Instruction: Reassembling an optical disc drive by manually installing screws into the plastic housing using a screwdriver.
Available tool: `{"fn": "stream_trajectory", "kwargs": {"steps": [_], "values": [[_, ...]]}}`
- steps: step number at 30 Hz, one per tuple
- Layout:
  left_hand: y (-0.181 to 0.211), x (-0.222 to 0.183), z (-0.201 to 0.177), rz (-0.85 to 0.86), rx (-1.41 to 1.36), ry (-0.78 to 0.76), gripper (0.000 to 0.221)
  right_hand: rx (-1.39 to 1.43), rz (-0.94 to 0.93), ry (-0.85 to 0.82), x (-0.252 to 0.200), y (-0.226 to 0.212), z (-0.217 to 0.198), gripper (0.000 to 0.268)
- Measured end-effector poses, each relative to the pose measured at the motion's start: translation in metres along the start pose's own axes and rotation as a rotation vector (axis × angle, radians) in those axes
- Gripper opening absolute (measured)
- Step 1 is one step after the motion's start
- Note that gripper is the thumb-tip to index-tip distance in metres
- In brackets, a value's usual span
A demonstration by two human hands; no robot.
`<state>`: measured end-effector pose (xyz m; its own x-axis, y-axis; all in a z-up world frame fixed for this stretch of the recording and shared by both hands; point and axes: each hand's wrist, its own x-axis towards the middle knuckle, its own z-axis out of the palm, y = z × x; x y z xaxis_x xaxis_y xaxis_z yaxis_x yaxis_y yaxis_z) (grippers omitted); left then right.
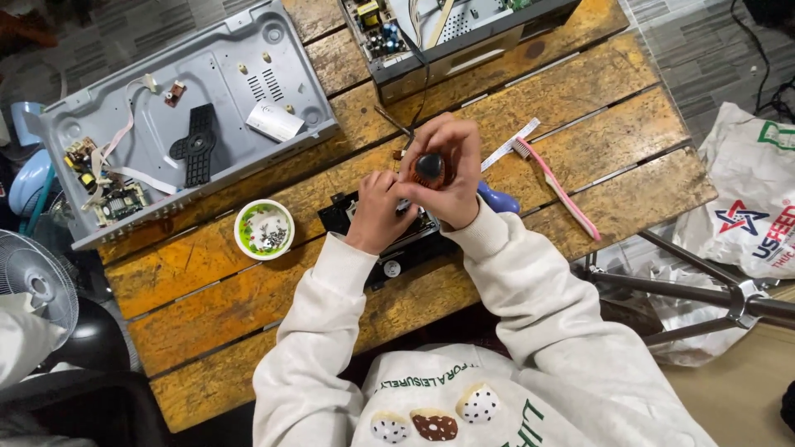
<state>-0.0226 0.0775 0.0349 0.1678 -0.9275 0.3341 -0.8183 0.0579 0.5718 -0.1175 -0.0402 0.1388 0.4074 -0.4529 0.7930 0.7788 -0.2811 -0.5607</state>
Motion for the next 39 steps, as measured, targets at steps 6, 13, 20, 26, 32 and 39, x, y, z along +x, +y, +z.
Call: {"fn": "stream_trajectory", "kwargs": {"steps": [6, 13, 20, 26, 32, 39], "values": [[-0.002, -0.002, 0.001, -0.001, 0.009, 0.005, 0.017, -0.058, 0.025, 0.013, -0.019, 0.018, -0.007, 0.040], [-0.013, -0.009, 0.010, 0.036, 0.085, 0.102, 0.024, -0.125, 0.295, 0.001, -0.013, -0.001, -0.015, 0.048], [-0.014, -0.010, 0.012, 0.031, 0.088, 0.085, 0.029, -0.030, 0.219, 0.032, -0.013, 0.005, -0.014, 0.049], [-0.011, -0.009, 0.009, 0.043, 0.070, 0.101, 0.028, -0.094, 0.059, -0.024, -0.001, -0.004, -0.003, 0.039], [-0.011, -0.010, 0.010, 0.039, 0.080, 0.093, 0.029, -0.217, 0.133, -0.074, -0.008, -0.004, -0.009, 0.044], [-0.010, -0.009, 0.008, 0.032, 0.079, 0.088, 0.027, -0.051, 0.293, 0.023, -0.014, -0.004, -0.006, 0.037]]}}
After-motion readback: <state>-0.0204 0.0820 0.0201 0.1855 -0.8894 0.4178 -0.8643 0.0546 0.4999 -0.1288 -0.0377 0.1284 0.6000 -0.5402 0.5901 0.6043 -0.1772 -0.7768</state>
